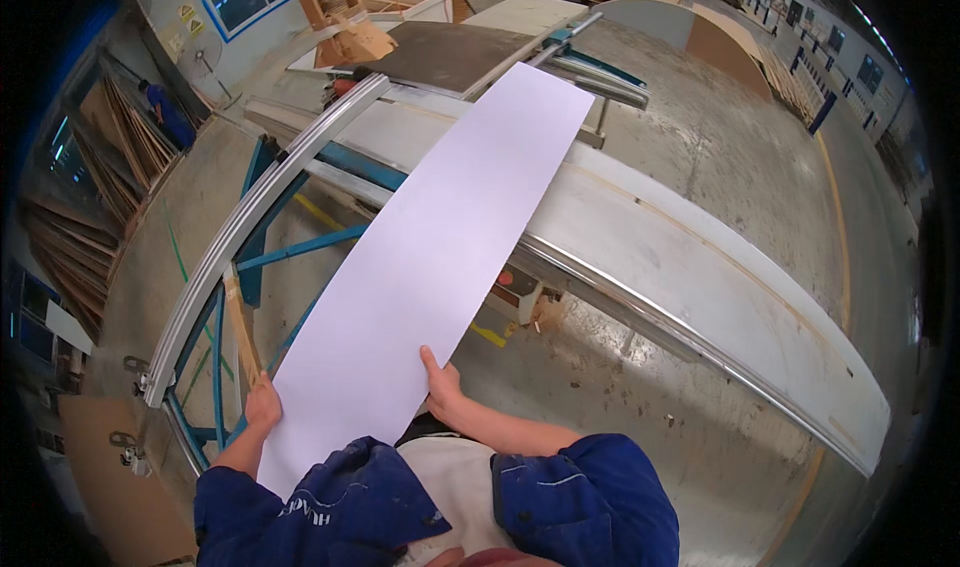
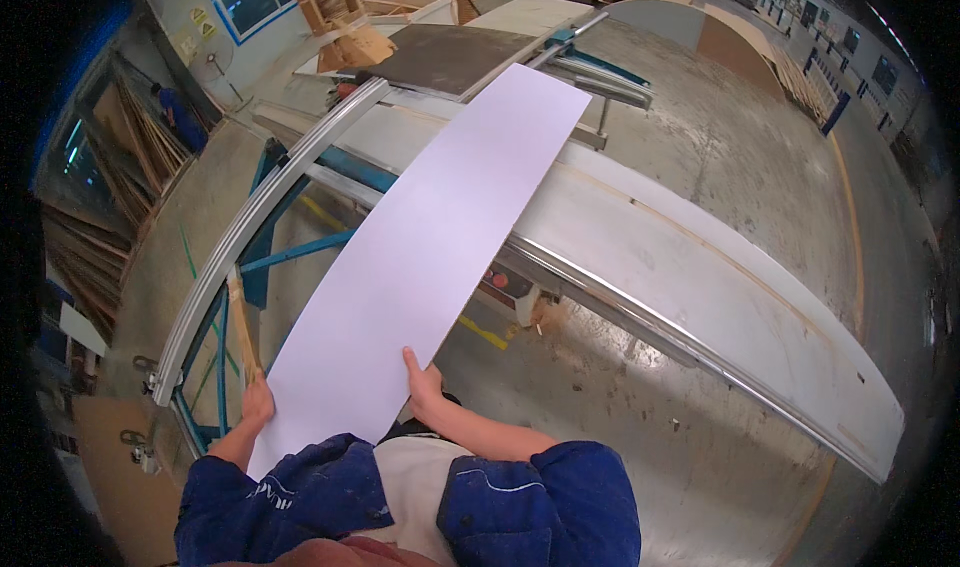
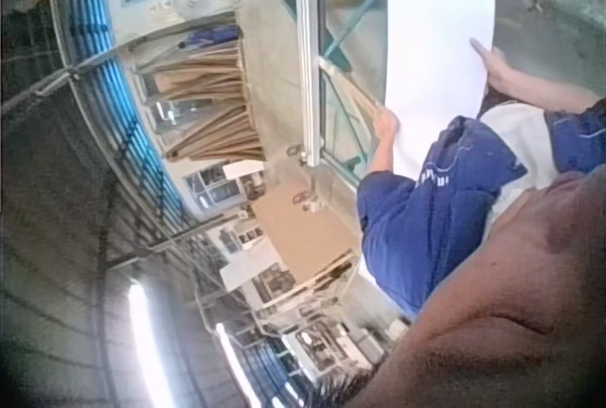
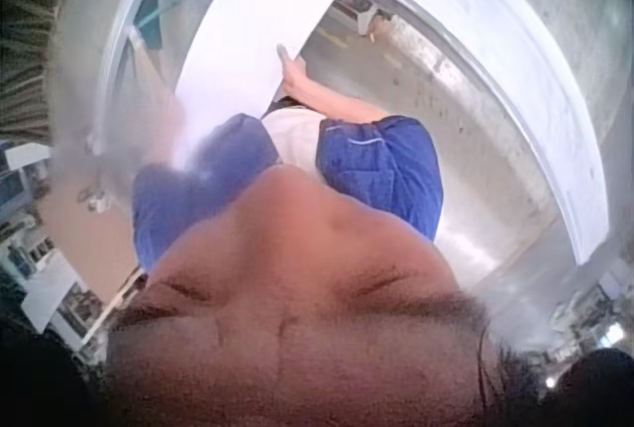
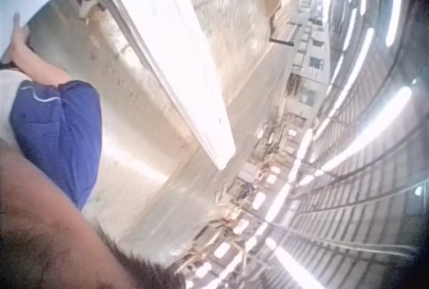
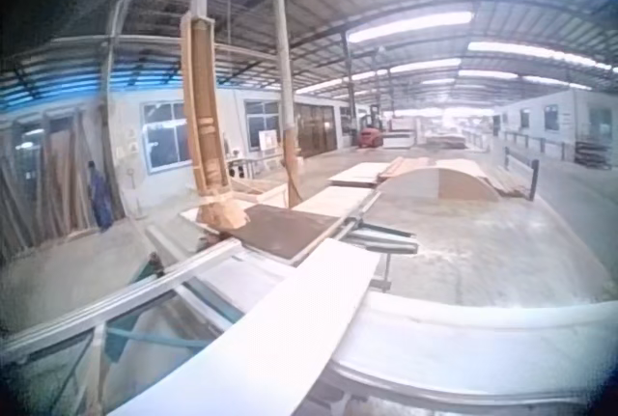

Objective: The person aligns a white wood panel against the fence of a sliding table saw, pushes the panel through the blade to trim it, and repeats the process with a second piece.

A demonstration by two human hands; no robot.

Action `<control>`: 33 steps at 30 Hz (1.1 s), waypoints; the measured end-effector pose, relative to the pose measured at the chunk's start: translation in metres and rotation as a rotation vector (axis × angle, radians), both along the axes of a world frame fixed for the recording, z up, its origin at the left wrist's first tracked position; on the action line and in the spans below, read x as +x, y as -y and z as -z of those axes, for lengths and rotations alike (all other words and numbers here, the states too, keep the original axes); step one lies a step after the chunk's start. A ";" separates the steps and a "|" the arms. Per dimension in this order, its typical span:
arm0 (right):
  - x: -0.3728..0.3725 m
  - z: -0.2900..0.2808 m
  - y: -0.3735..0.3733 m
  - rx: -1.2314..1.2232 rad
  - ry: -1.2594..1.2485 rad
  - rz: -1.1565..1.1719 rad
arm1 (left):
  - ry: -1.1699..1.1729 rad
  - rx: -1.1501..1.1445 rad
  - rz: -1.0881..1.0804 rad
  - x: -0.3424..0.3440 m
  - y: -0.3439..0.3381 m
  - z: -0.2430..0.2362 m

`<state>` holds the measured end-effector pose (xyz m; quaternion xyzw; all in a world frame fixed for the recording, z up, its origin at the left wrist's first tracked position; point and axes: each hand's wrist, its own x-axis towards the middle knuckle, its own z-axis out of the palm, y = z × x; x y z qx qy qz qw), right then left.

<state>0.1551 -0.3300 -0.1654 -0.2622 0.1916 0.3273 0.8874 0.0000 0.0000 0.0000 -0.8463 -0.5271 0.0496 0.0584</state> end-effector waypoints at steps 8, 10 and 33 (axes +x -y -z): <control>0.109 0.049 -0.016 -0.232 0.021 -0.018 | 0.080 -0.297 0.007 0.113 -0.028 0.124; 0.120 0.061 -0.023 -0.291 0.005 -0.046 | 0.042 -0.378 -0.005 0.125 -0.037 0.145; 0.244 0.038 -0.085 -0.535 -0.314 -0.318 | 0.724 -0.216 0.000 0.161 -0.038 0.190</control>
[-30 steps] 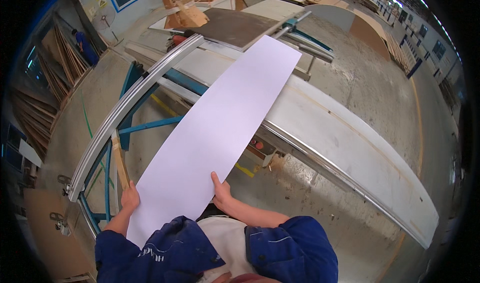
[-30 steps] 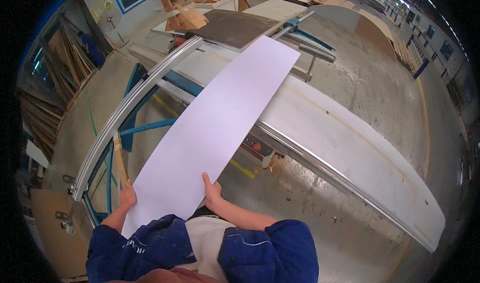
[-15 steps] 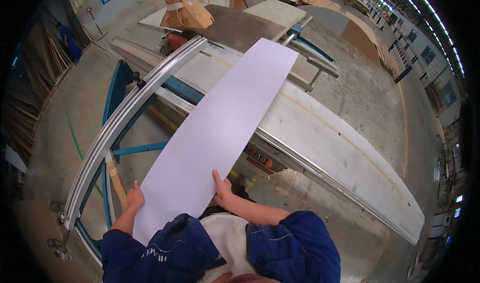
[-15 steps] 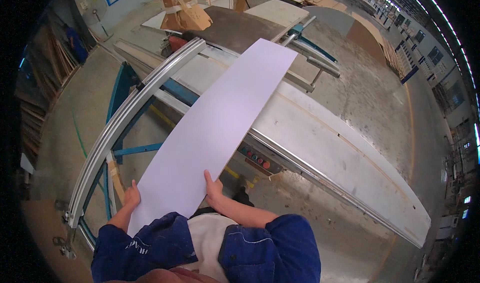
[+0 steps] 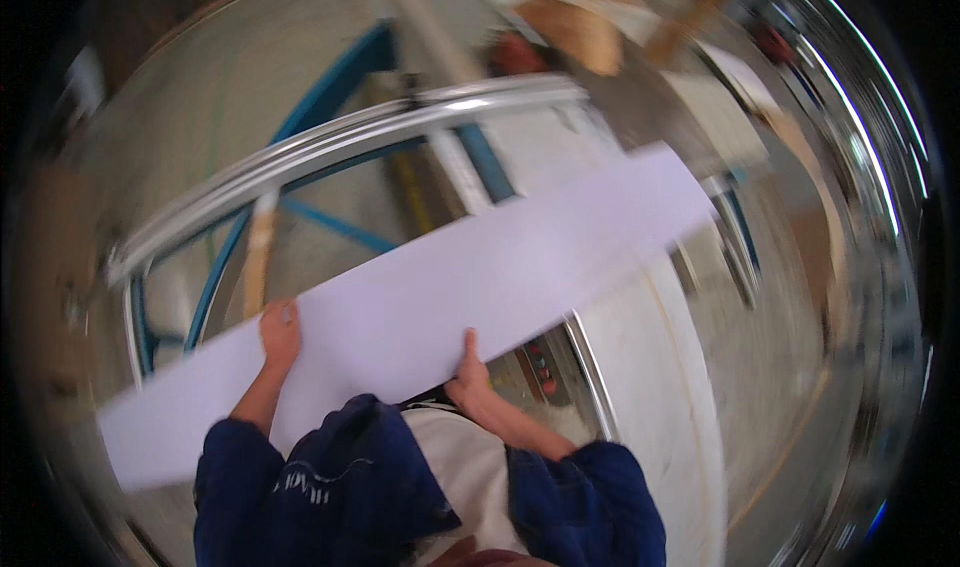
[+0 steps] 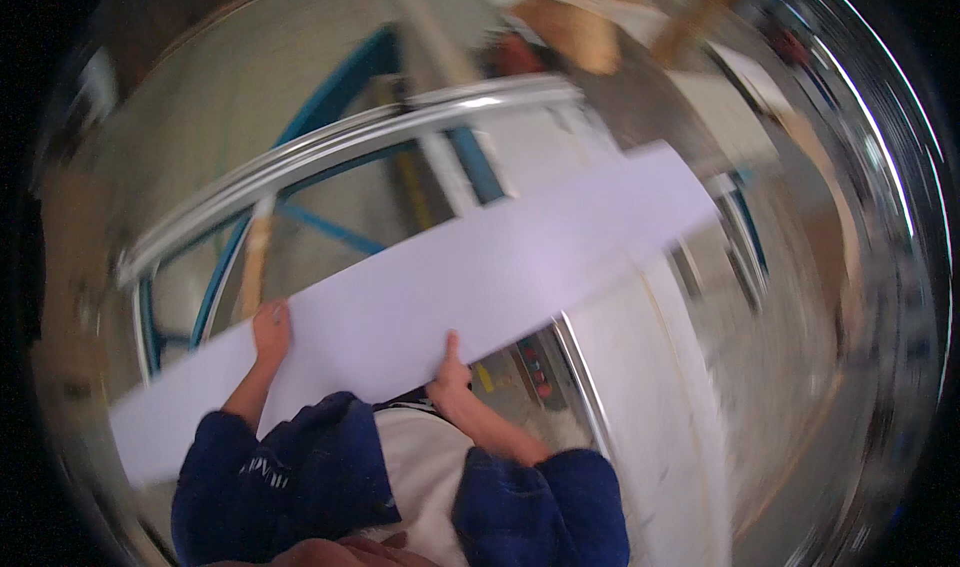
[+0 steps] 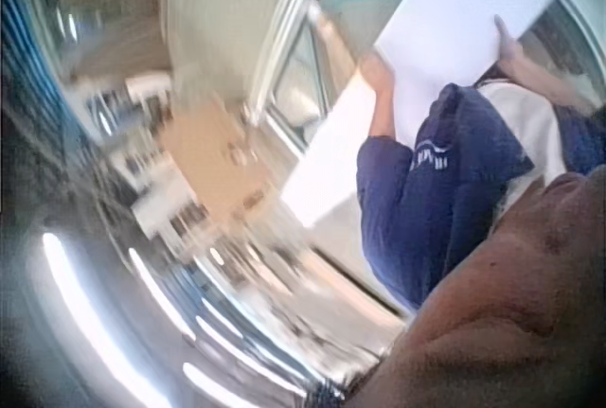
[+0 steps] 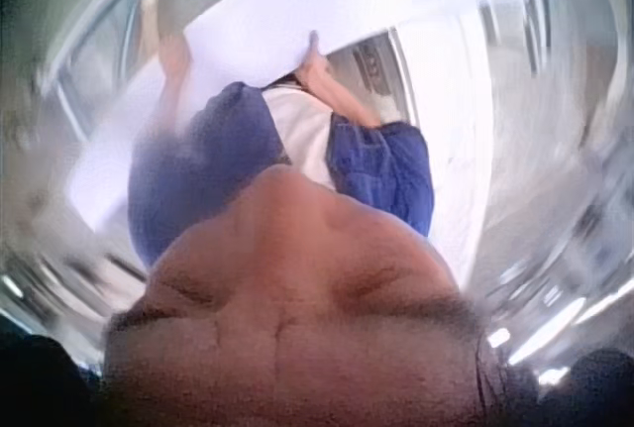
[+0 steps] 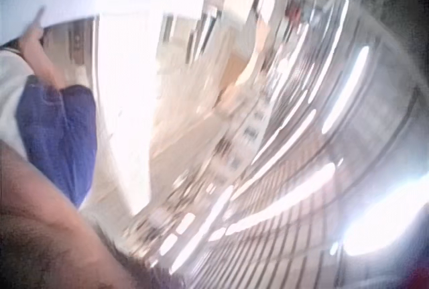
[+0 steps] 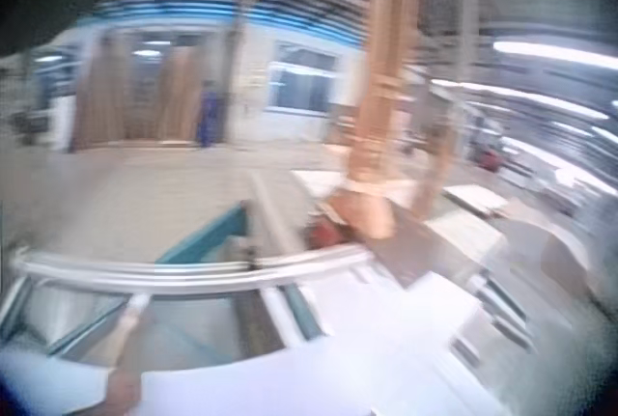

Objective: The person aligns a white wood panel against the fence of a sliding table saw, pushes the panel through the blade to trim it, and repeats the process with a second piece.

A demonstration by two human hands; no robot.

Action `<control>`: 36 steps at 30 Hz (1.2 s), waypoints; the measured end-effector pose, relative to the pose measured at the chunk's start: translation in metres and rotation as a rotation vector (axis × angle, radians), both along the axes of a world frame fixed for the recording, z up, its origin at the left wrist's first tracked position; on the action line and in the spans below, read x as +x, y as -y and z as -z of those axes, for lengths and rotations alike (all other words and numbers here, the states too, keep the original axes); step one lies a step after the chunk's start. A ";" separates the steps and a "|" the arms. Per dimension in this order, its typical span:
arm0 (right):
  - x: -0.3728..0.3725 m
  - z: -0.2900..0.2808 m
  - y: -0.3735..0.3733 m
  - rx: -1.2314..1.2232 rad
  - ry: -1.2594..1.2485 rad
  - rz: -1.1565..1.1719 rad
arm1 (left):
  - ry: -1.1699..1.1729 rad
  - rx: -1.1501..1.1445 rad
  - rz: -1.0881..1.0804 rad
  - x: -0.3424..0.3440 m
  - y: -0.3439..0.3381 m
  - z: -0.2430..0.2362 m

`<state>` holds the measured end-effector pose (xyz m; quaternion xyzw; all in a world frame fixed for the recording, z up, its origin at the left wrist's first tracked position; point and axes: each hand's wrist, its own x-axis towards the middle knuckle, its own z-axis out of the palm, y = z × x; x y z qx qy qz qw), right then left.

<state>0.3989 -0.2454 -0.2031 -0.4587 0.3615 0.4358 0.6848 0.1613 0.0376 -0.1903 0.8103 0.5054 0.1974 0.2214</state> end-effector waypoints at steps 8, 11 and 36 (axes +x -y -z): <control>0.016 0.041 0.011 0.137 -0.030 -0.380 | -0.138 0.141 -0.764 -0.174 0.137 0.048; 0.027 0.048 0.041 0.073 0.394 -0.928 | -0.004 0.019 -1.263 -0.223 0.168 0.068; 0.093 0.083 -0.037 0.152 0.071 -0.769 | 1.655 -0.544 -1.247 -0.337 -0.054 0.131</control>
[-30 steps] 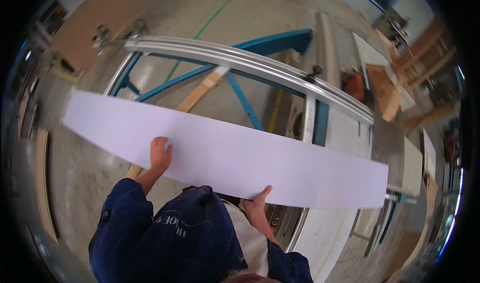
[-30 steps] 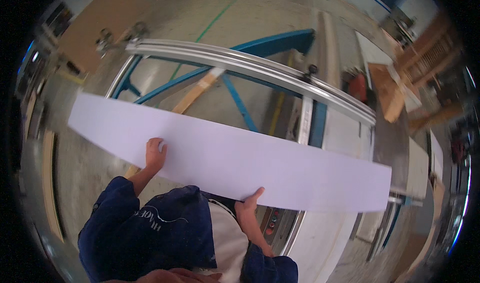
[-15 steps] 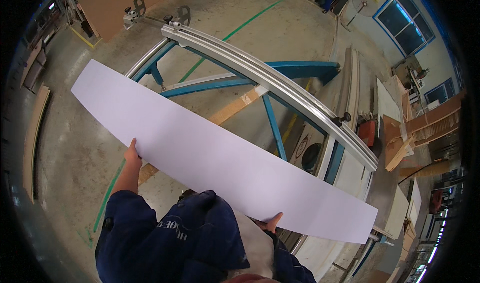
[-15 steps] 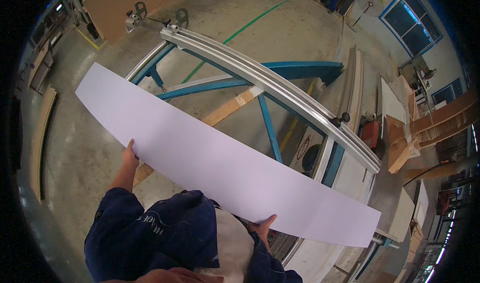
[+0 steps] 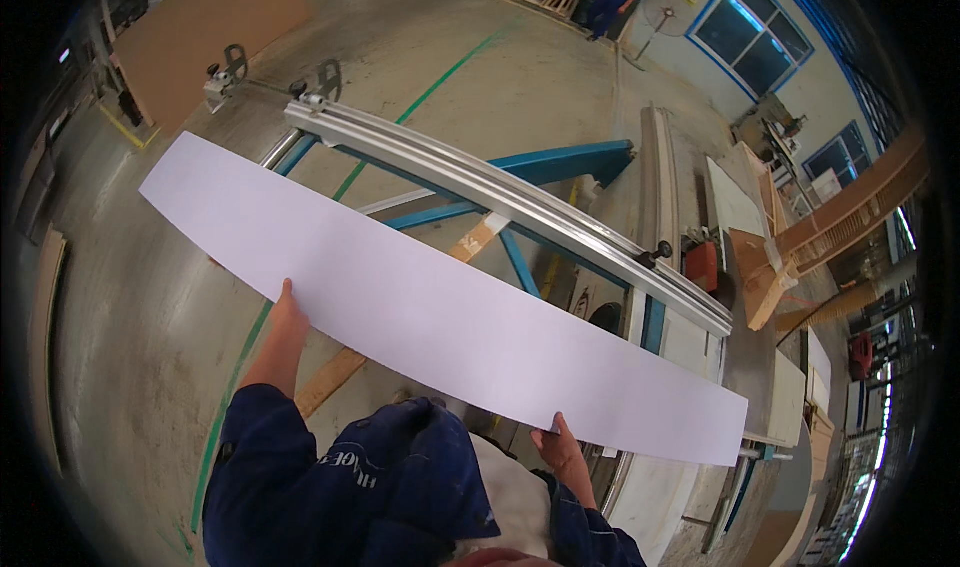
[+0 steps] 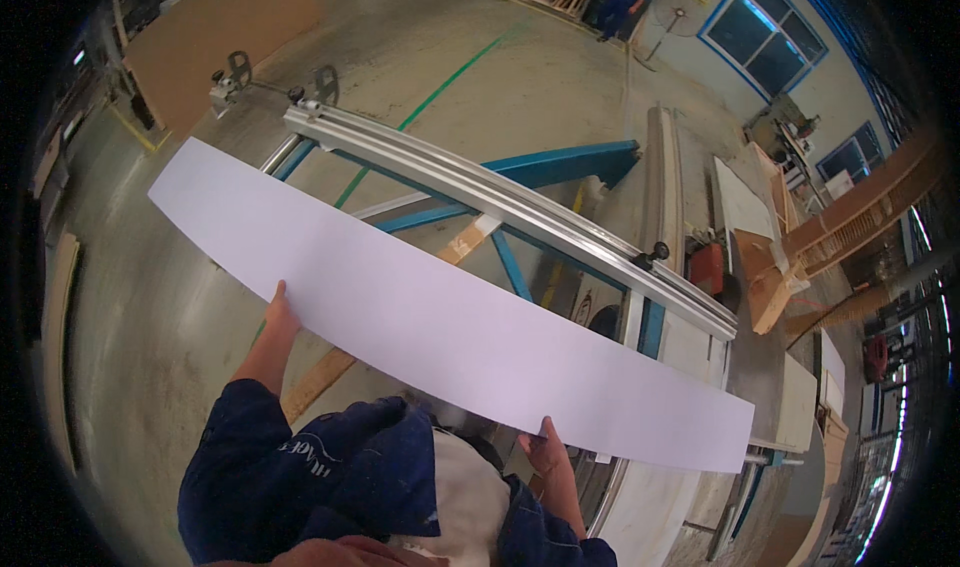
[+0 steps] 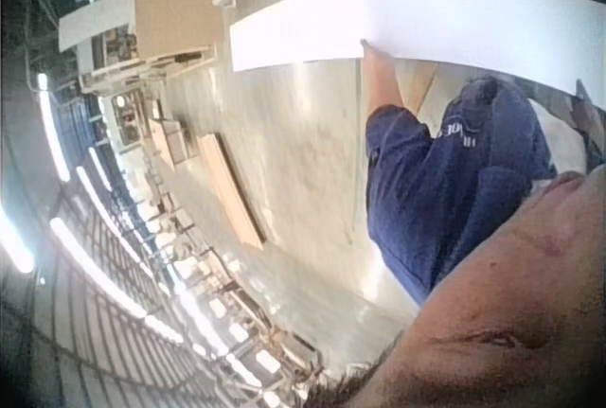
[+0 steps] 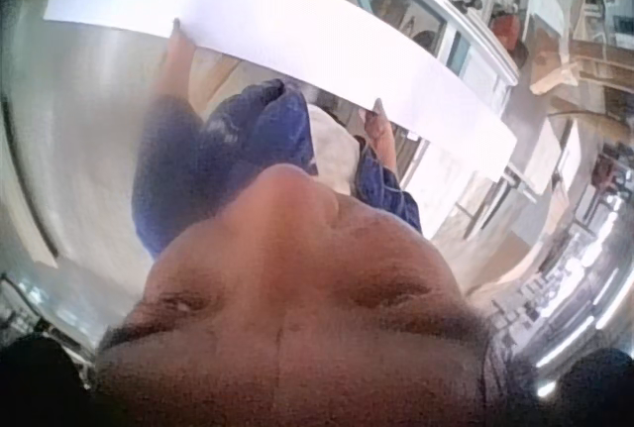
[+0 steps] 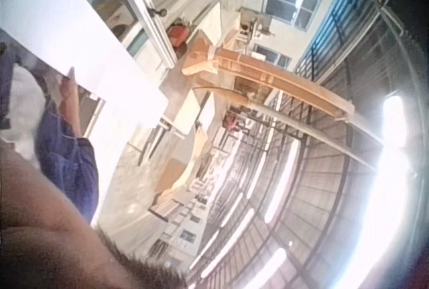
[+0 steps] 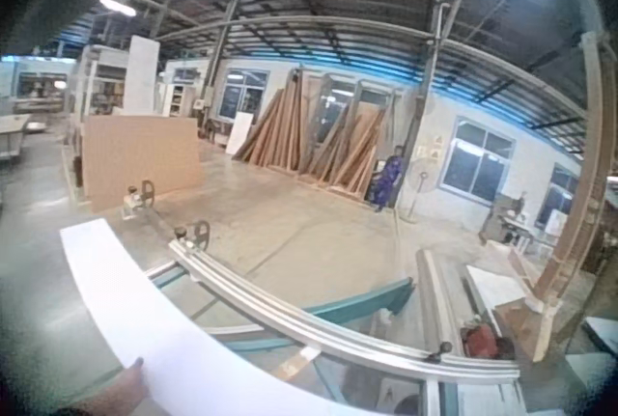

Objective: The person aligns a white wood panel against the fence of a sliding table saw, pushes the panel through the blade to trim it, and repeats the process with a second piece.

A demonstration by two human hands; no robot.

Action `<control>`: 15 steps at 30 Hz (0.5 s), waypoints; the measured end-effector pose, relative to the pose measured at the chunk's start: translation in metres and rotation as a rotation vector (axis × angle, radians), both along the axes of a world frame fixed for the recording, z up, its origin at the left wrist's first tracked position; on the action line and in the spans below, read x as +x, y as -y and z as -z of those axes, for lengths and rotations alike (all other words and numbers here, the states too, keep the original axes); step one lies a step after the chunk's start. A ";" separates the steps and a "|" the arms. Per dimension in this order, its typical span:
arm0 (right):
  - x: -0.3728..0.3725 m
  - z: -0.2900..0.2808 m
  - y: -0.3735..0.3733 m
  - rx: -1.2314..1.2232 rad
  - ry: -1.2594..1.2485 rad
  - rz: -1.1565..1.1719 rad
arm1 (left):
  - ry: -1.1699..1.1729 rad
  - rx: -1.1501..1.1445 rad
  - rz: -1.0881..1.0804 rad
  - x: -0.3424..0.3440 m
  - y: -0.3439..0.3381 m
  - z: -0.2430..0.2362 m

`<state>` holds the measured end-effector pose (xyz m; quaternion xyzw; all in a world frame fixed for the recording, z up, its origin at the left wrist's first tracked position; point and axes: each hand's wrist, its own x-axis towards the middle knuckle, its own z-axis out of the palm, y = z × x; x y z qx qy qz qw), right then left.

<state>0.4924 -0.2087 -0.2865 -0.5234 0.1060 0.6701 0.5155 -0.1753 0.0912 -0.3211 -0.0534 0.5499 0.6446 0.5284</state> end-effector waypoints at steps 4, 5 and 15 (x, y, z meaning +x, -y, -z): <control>0.011 -0.019 -0.022 -0.032 0.149 -0.052 | -0.026 -0.062 -0.072 0.052 -0.038 -0.016; 0.013 -0.025 -0.030 -0.041 0.184 -0.064 | -0.010 -0.040 -0.075 0.057 -0.046 -0.017; 0.055 -0.036 -0.070 -0.242 0.209 -0.123 | 0.026 -0.100 -0.129 0.093 -0.085 -0.023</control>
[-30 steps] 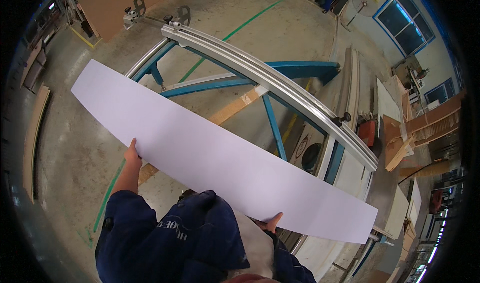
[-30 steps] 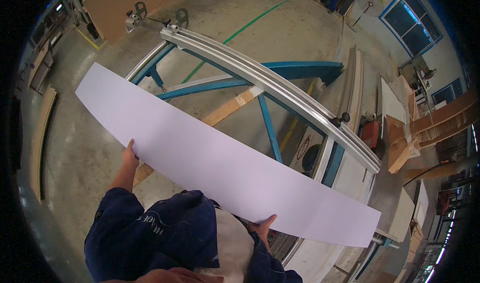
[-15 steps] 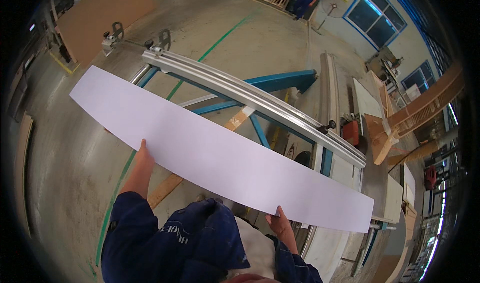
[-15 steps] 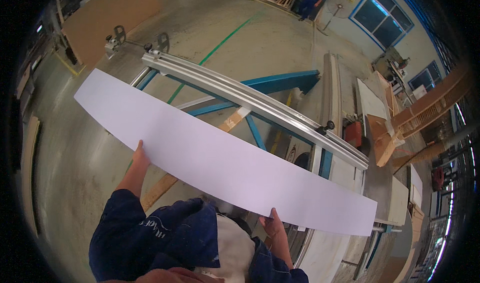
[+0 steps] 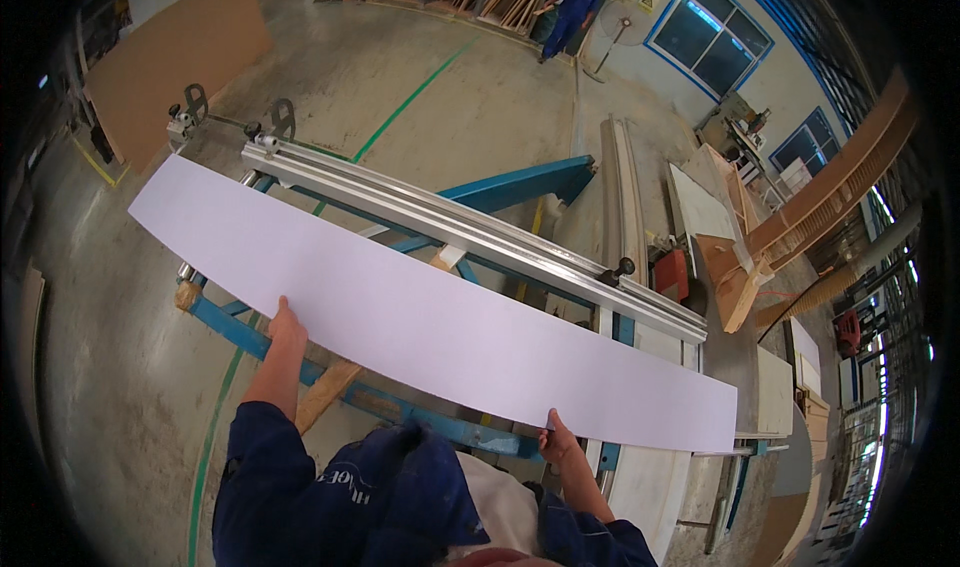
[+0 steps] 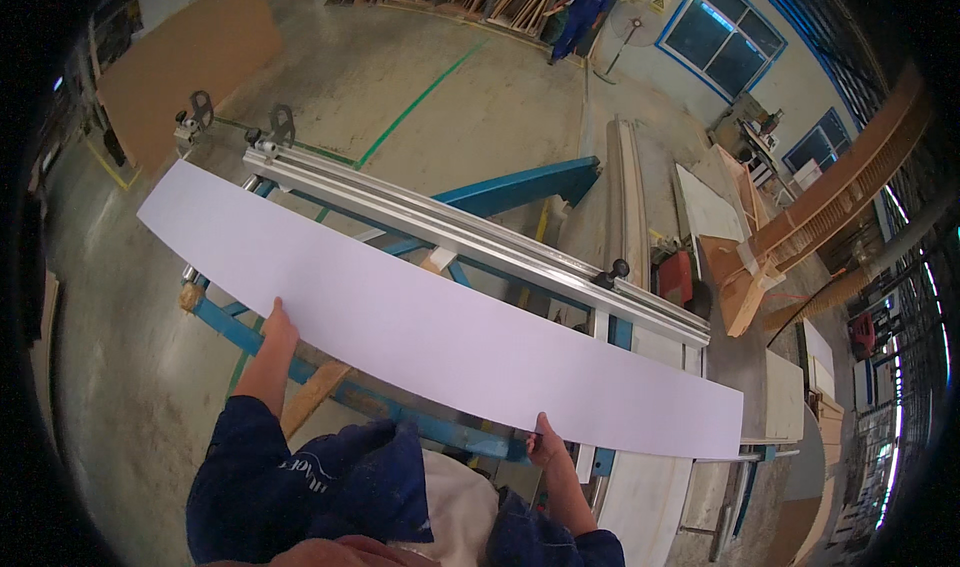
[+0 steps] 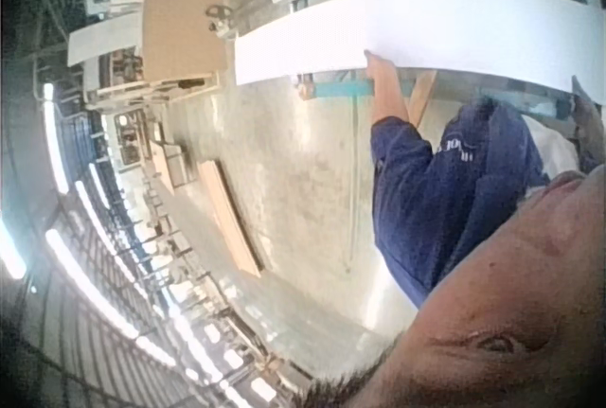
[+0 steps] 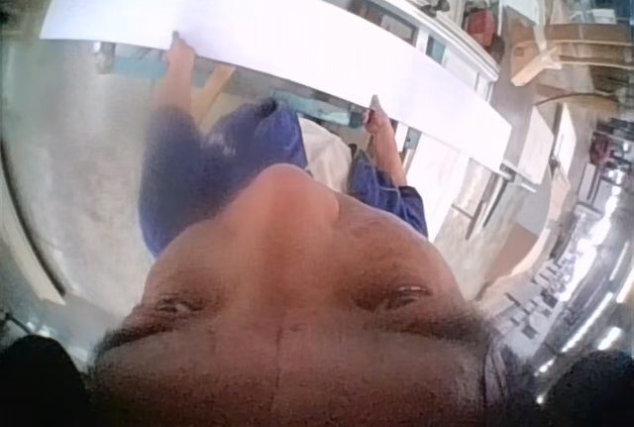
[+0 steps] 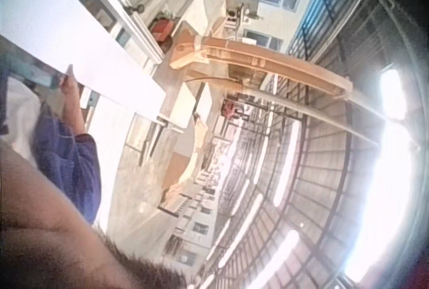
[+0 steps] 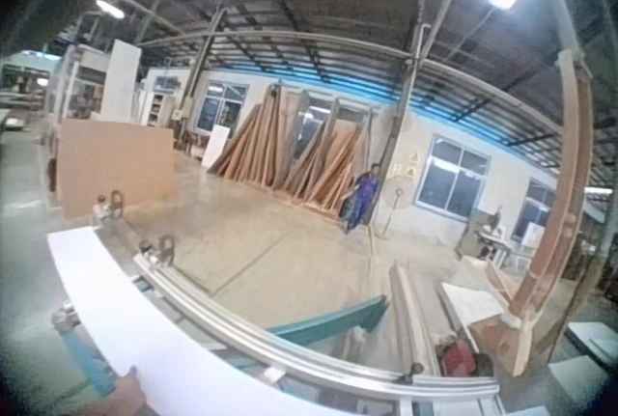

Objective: The person aligns a white wood panel against the fence of a sliding table saw, pushes the panel through the blade to trim it, and repeats the process with a second piece.

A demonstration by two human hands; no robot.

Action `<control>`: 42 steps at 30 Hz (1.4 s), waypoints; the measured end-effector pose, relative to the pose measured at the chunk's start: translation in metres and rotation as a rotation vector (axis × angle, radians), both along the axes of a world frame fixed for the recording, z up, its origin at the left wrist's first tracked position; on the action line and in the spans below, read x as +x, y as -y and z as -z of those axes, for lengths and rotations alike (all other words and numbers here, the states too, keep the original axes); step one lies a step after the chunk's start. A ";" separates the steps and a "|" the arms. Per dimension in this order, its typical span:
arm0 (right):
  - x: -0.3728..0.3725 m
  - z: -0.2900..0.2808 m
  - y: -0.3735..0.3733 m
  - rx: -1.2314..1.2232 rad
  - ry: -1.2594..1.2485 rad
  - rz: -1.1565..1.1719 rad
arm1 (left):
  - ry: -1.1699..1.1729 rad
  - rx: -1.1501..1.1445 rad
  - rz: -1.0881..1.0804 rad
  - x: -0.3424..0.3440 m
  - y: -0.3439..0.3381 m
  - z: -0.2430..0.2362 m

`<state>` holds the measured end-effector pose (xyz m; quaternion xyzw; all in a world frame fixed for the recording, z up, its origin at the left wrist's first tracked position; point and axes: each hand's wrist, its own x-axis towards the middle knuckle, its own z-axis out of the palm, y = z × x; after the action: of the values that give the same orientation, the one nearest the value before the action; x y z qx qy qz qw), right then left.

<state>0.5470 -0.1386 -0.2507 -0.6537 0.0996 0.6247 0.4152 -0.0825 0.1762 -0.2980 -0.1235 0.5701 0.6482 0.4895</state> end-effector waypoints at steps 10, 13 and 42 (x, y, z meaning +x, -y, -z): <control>-0.013 0.019 -0.013 0.269 0.119 0.286 | -0.065 0.215 0.329 0.017 0.013 -0.025; -0.031 0.012 0.010 0.264 0.187 0.256 | -0.560 -0.189 0.523 0.050 0.049 -0.042; 0.203 -0.062 0.078 0.452 1.730 -1.028 | 0.283 -0.129 0.919 0.404 0.213 -0.024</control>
<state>0.7495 -0.2165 -0.1888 -0.7500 -0.6447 0.0466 0.1407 0.3220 -0.0372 -0.2740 0.0241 0.5324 0.3051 0.7892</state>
